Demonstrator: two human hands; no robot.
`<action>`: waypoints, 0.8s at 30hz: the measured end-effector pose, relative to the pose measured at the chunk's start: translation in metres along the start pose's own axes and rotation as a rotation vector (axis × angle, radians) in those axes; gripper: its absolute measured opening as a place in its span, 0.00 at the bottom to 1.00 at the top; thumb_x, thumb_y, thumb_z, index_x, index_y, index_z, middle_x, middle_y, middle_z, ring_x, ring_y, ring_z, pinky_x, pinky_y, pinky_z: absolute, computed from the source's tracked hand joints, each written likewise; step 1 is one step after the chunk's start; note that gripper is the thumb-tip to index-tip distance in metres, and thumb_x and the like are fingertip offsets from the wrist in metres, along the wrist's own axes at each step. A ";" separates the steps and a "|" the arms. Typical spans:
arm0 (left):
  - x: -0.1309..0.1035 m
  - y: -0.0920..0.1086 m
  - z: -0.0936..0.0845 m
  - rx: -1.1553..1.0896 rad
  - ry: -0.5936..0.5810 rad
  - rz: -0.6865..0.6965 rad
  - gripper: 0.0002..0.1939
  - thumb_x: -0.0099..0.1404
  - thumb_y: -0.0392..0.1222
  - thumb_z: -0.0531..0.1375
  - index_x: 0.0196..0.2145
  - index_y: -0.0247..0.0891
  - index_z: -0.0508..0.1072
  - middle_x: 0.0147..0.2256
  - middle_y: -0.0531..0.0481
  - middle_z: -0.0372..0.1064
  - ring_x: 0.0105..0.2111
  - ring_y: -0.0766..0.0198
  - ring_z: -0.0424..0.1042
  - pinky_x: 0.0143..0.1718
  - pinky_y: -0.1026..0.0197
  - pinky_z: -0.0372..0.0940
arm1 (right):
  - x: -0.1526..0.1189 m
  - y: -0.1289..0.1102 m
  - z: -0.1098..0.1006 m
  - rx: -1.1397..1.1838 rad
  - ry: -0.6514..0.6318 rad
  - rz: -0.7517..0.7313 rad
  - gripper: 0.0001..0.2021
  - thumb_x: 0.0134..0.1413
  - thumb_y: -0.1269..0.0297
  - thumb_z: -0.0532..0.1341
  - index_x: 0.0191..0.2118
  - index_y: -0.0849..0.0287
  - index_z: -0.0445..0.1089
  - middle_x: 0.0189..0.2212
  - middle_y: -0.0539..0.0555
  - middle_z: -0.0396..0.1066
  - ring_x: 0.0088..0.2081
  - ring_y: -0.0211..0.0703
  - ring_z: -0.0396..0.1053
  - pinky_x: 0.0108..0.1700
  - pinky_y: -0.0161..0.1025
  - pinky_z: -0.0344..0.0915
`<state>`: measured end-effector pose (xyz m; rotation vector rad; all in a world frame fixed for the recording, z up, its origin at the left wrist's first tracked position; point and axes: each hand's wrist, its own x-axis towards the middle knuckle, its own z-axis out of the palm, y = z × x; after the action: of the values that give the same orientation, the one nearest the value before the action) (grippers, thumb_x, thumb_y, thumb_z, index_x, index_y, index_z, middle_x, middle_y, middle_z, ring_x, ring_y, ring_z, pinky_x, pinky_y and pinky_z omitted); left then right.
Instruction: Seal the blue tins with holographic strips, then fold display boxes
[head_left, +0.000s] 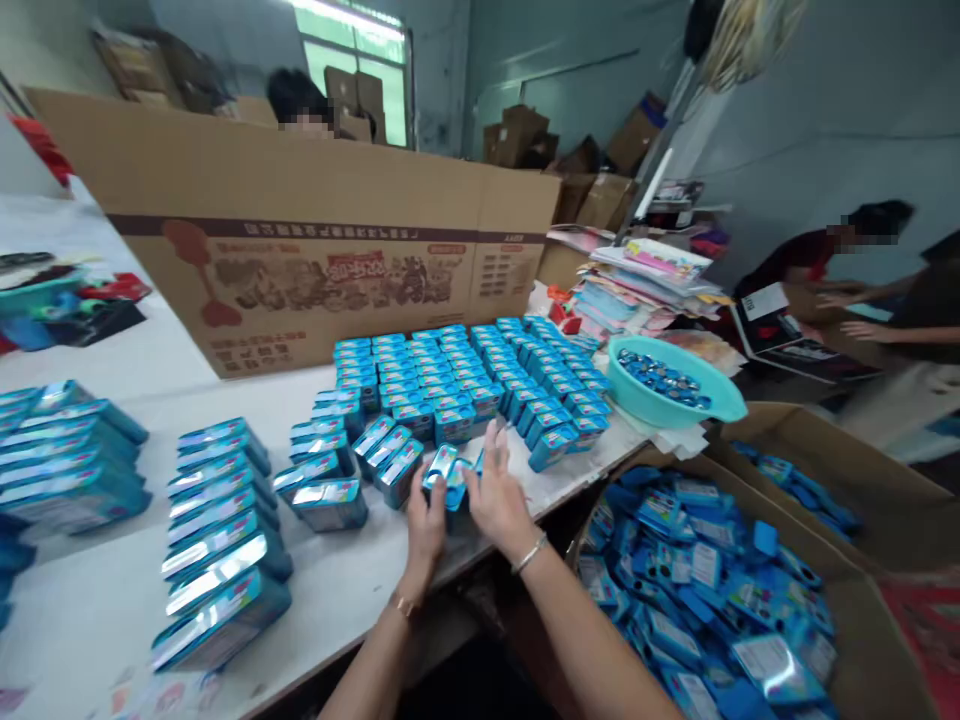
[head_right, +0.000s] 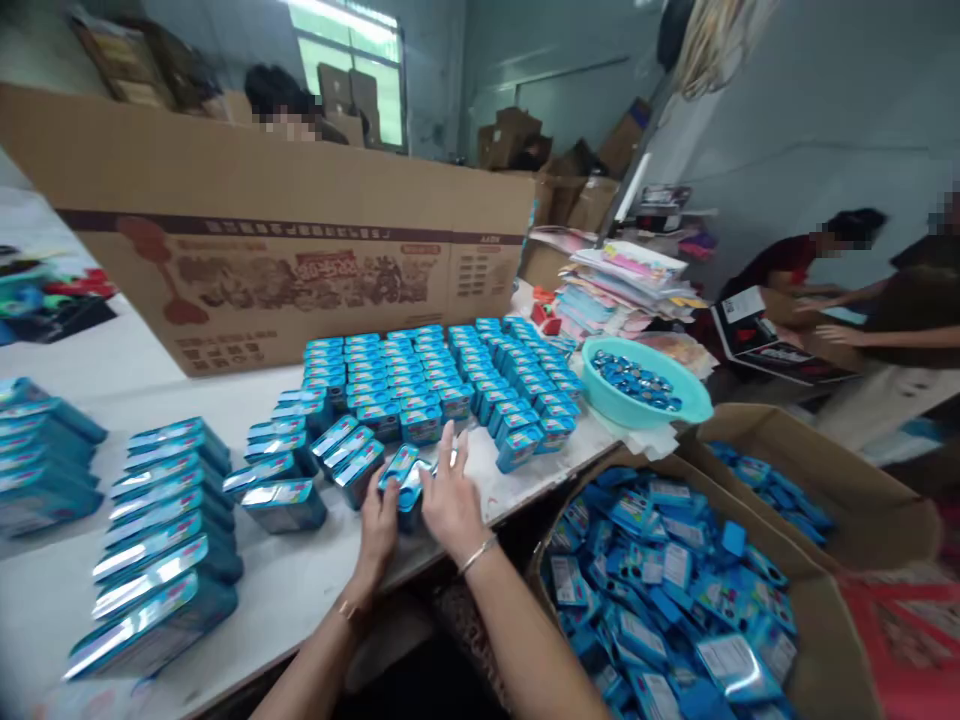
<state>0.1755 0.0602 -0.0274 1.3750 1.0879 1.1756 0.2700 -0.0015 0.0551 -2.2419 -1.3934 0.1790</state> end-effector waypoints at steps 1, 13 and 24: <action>0.005 0.000 -0.001 -0.004 0.023 -0.021 0.35 0.60 0.68 0.53 0.49 0.34 0.72 0.50 0.34 0.73 0.52 0.45 0.71 0.56 0.43 0.63 | -0.011 -0.002 0.004 0.046 0.034 -0.017 0.40 0.68 0.62 0.48 0.70 0.61 0.16 0.71 0.74 0.37 0.63 0.63 0.62 0.52 0.54 0.71; -0.007 0.017 -0.009 0.010 0.084 -0.060 0.30 0.64 0.63 0.51 0.47 0.34 0.74 0.49 0.36 0.74 0.52 0.48 0.72 0.55 0.48 0.65 | -0.051 0.021 -0.020 0.244 0.366 -0.170 0.42 0.64 0.58 0.55 0.73 0.60 0.29 0.66 0.71 0.55 0.54 0.58 0.70 0.49 0.49 0.73; -0.087 0.073 -0.056 -0.637 -0.318 -0.469 0.45 0.55 0.76 0.56 0.55 0.34 0.71 0.54 0.32 0.70 0.47 0.50 0.74 0.44 0.54 0.70 | -0.063 0.011 -0.099 1.216 -0.304 0.126 0.35 0.56 0.54 0.62 0.68 0.49 0.55 0.46 0.60 0.74 0.16 0.30 0.56 0.19 0.35 0.54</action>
<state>0.1112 -0.0269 0.0385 0.7208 0.6674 0.8147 0.2850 -0.0937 0.1270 -1.2688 -0.8426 1.1055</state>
